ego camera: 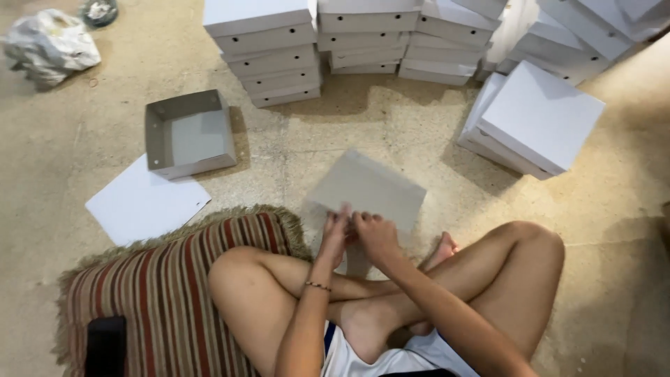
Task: Assembling cardboard boxes by folding flat sheets and attaching lids.
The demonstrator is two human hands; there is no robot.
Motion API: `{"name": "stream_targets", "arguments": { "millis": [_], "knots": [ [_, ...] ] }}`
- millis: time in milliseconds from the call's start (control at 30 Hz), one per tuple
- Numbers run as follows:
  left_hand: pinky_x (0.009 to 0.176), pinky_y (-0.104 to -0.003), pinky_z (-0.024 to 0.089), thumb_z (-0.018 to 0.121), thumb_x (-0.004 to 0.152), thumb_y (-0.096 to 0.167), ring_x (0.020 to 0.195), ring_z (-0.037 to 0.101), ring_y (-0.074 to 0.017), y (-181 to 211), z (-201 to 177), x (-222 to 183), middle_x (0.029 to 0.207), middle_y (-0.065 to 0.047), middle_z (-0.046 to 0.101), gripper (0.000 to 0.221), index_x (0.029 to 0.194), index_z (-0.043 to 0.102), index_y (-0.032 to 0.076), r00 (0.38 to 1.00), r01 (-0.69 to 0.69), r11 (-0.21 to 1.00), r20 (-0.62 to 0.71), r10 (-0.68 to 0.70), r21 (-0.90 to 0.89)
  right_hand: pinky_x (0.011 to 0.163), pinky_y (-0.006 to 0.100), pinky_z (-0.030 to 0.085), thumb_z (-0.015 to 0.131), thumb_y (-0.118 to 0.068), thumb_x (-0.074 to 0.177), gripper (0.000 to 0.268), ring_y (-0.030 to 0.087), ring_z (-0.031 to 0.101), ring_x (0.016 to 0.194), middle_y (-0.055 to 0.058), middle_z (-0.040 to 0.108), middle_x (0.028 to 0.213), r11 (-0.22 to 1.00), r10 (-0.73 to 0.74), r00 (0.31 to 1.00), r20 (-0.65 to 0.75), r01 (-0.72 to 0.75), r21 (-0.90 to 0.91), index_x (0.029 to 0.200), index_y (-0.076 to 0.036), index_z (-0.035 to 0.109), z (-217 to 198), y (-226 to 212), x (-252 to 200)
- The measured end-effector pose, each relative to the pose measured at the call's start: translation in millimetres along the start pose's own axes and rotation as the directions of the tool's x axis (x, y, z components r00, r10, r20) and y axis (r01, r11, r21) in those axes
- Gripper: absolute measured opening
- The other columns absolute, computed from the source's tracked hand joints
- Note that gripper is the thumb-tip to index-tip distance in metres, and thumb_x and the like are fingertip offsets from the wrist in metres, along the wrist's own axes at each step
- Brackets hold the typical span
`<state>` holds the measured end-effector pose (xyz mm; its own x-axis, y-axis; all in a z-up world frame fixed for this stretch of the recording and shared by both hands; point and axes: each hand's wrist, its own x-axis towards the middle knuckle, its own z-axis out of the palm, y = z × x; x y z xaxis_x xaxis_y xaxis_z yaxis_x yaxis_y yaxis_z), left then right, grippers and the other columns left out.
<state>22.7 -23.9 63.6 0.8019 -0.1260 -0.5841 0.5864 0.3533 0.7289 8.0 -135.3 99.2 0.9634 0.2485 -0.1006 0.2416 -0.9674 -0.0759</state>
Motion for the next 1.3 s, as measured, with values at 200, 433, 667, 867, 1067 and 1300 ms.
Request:
{"name": "stream_targets", "arguments": {
  "millis": [200,433,667,867,1067,1300],
  "knots": [
    [0.065,-0.043,0.051,0.056,0.082,0.036,0.088,0.063,-0.031,-76,-55,85,0.093,-0.02,0.062,0.043,0.102,0.061,-0.003,0.979,0.069,0.753,-0.19,0.075,0.655,0.093,0.046,0.04,0.057,-0.027,0.08,0.048,0.033,0.049,0.114,0.018,0.053,0.118,0.956,0.047,0.996,0.081,-0.068,0.285,0.122,-0.006,0.045,39,5,-2],
    [0.072,-0.046,0.052,0.054,0.085,0.025,0.092,0.061,-0.0347,-23,-36,52,0.103,-0.029,0.058,0.049,0.116,0.05,-0.012,0.984,0.062,0.72,-0.164,0.072,0.691,0.11,0.049,-0.001,0.019,-0.049,0.094,0.057,0.029,0.006,0.138,0.006,0.014,0.15,0.989,-0.027,0.975,0.22,-0.006,0.145,0.144,-0.021,0.018,20,40,20],
    [0.095,-0.053,0.039,0.052,0.089,0.023,0.121,0.038,-0.043,34,-4,6,0.13,-0.032,0.038,0.058,0.131,0.032,-0.011,0.969,0.06,0.77,-0.223,0.108,0.636,0.105,0.061,-0.005,0.016,-0.061,0.09,0.067,0.029,0.004,0.138,0.005,0.01,0.15,0.962,0.241,0.954,0.18,-0.26,0.09,0.144,-0.022,0.012,51,94,19],
    [0.087,-0.048,0.046,0.06,0.083,0.021,0.107,0.053,-0.0367,6,-22,43,0.107,-0.023,0.057,0.04,0.115,0.054,-0.002,0.893,-0.029,0.875,-0.381,0.239,0.482,0.101,0.056,0.019,0.055,-0.028,0.085,0.051,0.039,0.03,0.122,0.018,0.033,0.128,0.896,0.299,0.885,-0.358,-0.131,0.424,0.129,-0.006,0.042,19,61,-17],
    [0.094,-0.043,0.041,0.062,0.084,0.016,0.116,0.043,-0.0344,12,4,17,0.125,-0.027,0.041,0.059,0.131,0.034,-0.004,0.925,-0.086,0.996,-0.375,0.069,-0.028,0.083,0.046,0.05,0.066,-0.034,0.081,0.059,0.035,0.056,0.103,0.02,0.051,0.114,-0.159,0.449,0.754,0.479,-0.46,0.873,0.125,-0.004,0.039,21,47,-57],
    [0.075,-0.026,0.051,0.065,0.085,0.021,0.083,0.06,-0.0195,-52,11,21,0.093,-0.014,0.053,0.042,0.108,0.05,-0.01,0.978,0.134,0.952,-0.118,-0.172,-0.275,0.081,0.041,0.051,0.075,-0.021,0.075,0.053,0.028,0.059,0.097,0.019,0.058,0.107,-0.143,0.611,0.784,0.108,-0.025,0.989,0.117,0.0,0.049,58,52,-45]
  ]
}}
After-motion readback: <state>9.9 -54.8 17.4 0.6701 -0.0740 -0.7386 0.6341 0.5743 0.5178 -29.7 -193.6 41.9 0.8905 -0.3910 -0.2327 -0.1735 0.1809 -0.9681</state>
